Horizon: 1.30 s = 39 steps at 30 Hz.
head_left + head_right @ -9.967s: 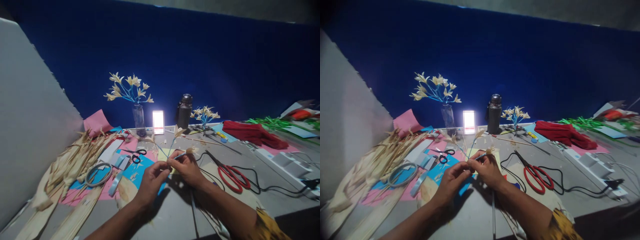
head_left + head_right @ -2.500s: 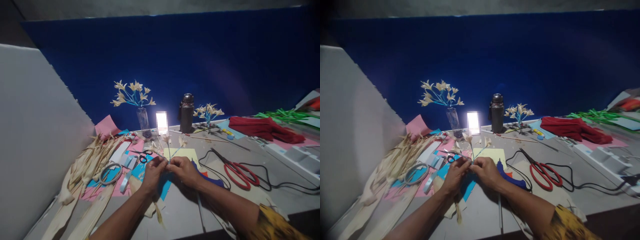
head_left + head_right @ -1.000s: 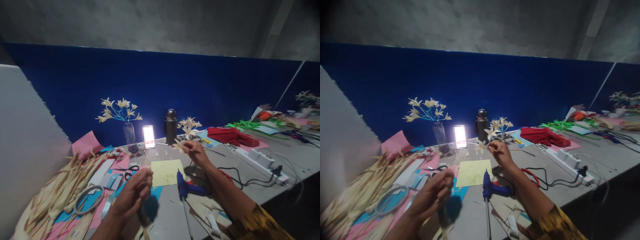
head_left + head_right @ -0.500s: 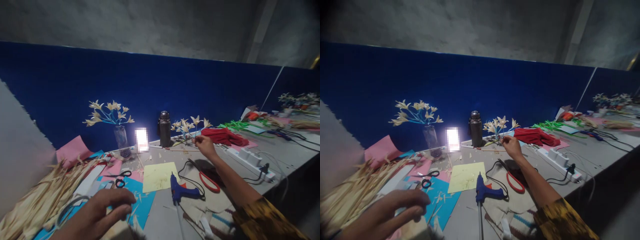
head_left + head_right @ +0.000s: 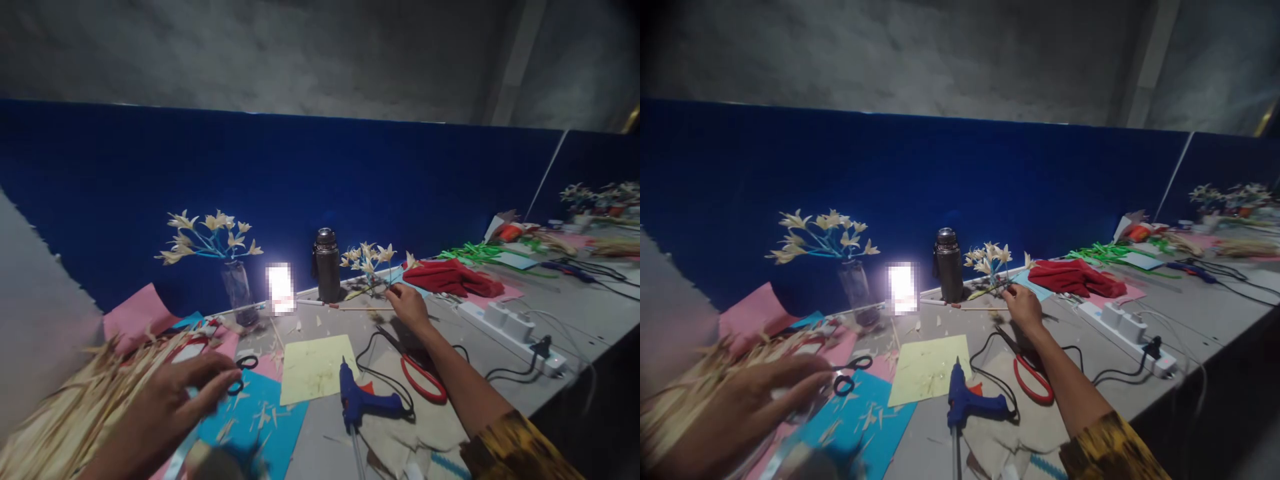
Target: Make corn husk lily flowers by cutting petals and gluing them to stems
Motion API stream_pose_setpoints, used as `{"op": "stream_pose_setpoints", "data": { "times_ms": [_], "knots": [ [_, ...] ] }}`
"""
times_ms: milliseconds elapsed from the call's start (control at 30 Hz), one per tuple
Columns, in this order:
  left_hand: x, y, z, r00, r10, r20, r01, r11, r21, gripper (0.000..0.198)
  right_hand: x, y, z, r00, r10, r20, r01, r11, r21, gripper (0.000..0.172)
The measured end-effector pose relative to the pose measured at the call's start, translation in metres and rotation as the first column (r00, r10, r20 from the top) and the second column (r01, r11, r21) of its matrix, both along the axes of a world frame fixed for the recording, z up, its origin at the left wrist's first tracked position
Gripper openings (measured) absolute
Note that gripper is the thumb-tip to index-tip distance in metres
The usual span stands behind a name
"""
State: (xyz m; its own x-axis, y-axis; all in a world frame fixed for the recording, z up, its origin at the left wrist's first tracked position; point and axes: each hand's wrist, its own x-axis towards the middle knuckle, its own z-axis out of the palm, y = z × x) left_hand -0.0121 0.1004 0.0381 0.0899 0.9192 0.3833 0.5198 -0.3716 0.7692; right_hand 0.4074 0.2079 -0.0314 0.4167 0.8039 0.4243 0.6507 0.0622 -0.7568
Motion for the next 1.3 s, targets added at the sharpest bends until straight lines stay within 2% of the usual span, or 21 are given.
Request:
{"op": "stream_pose_setpoints", "data": {
  "times_ms": [33, 67, 133, 233, 267, 333, 400, 533, 633, 700, 767, 800, 833, 867, 900, 933, 967, 1033, 1100, 1200, 1300],
  "knots": [
    [0.007, 0.002, 0.003, 0.994, -0.096, -0.044, 0.090, 0.988, -0.125, 0.031, -0.003, -0.003, 0.003, 0.999, 0.036, -0.024, -0.036, 0.999, 0.015, 0.021],
    [0.015, 0.003, 0.003, 0.995, -0.095, -0.023, 0.090, 0.985, -0.148, 0.036, -0.008, -0.006, 0.006, 0.995, 0.087, -0.050, -0.086, 0.996, 0.025, 0.023],
    [0.034, 0.005, -0.001, 0.997, -0.042, 0.061, 0.048, 0.993, -0.106, 0.029, -0.025, -0.017, 0.014, 0.971, 0.211, -0.108, -0.210, 0.977, 0.028, 0.028],
    [0.067, 0.010, -0.010, 0.965, -0.067, 0.252, 0.118, 0.974, -0.192, 0.034, -0.066, -0.041, 0.030, 0.901, 0.386, -0.197, -0.390, 0.921, 0.018, 0.032],
    [0.078, 0.012, -0.013, 0.950, -0.083, 0.300, 0.155, 0.962, -0.224, 0.036, -0.080, -0.050, 0.035, 0.860, 0.456, -0.231, -0.464, 0.886, 0.021, 0.032],
    [0.095, 0.015, -0.015, 0.924, -0.108, 0.367, 0.215, 0.941, -0.263, 0.038, -0.107, -0.066, 0.046, 0.681, 0.638, -0.360, -0.649, 0.753, 0.108, 0.031],
    [0.106, 0.017, -0.015, 0.900, -0.130, 0.417, 0.259, 0.927, -0.271, 0.035, -0.127, -0.077, 0.054, 0.575, 0.732, -0.364, -0.730, 0.661, 0.175, 0.032],
    [0.113, 0.015, -0.020, 0.866, -0.126, 0.483, 0.273, 0.930, -0.247, 0.032, -0.141, -0.081, 0.055, 0.499, 0.790, -0.355, -0.777, 0.590, 0.221, 0.025],
    [0.112, 0.015, -0.029, 0.861, -0.142, 0.488, 0.295, 0.922, -0.251, 0.032, -0.140, -0.080, 0.050, 0.524, 0.786, -0.329, -0.779, 0.598, 0.187, 0.021],
    [0.111, 0.016, -0.037, 0.860, -0.157, 0.486, 0.295, 0.929, -0.223, 0.031, -0.135, -0.078, 0.048, 0.540, 0.783, -0.309, -0.792, 0.597, 0.128, 0.020],
    [0.108, 0.019, -0.045, 0.872, -0.150, 0.467, 0.264, 0.946, -0.188, 0.030, -0.125, -0.071, 0.046, 0.511, 0.815, -0.272, -0.845, 0.534, 0.011, 0.018],
    [0.107, 0.021, -0.048, 0.877, -0.132, 0.461, 0.233, 0.957, -0.170, 0.030, -0.117, -0.064, 0.045, 0.523, 0.821, -0.229, -0.850, 0.520, -0.080, 0.019],
    [0.104, 0.024, -0.051, 0.884, -0.106, 0.456, 0.195, 0.969, -0.153, 0.030, -0.108, -0.055, 0.043, 0.562, 0.811, -0.163, -0.825, 0.536, -0.180, 0.021],
    [0.102, 0.027, -0.054, 0.890, -0.078, 0.449, 0.155, 0.978, -0.138, 0.030, -0.096, -0.042, 0.041, 0.651, 0.758, -0.039, -0.736, 0.618, -0.277, 0.017],
    [0.100, 0.029, -0.056, 0.899, -0.055, 0.435, 0.122, 0.984, -0.127, 0.029, -0.083, -0.028, 0.039, 0.789, 0.605, 0.108, -0.541, 0.767, -0.344, 0.014],
    [0.097, 0.031, -0.057, 0.909, -0.035, 0.416, 0.090, 0.989, -0.114, 0.028, -0.069, -0.011, 0.036, 0.858, 0.487, 0.165, -0.412, 0.843, -0.346, 0.016],
    [0.096, 0.033, -0.059, 0.921, -0.025, 0.389, 0.069, 0.993, -0.099, 0.027, -0.054, 0.006, 0.033, 0.893, 0.407, 0.189, -0.326, 0.878, -0.350, 0.017],
    [0.094, 0.034, -0.062, 0.944, -0.012, 0.329, 0.043, 0.995, -0.089, 0.027, -0.029, 0.040, 0.024, 0.934, 0.288, 0.212, -0.194, 0.906, -0.377, 0.014],
    [0.093, 0.035, -0.065, 0.947, 0.000, 0.323, 0.035, 0.994, -0.103, 0.027, -0.010, 0.069, 0.012, 0.950, 0.234, 0.209, -0.126, 0.894, -0.429, 0.024],
    [0.095, 0.036, -0.070, 0.918, 0.009, 0.397, 0.059, 0.985, -0.160, 0.029, 0.002, 0.096, -0.009, 0.960, 0.223, 0.169, -0.115, 0.865, -0.489, 0.033],
    [0.096, 0.038, -0.074, 0.895, 0.026, 0.446, 0.061, 0.982, -0.180, 0.032, 0.004, 0.105, -0.029, 0.965, 0.226, 0.131, -0.134, 0.859, -0.494, 0.032]
  ]
}}
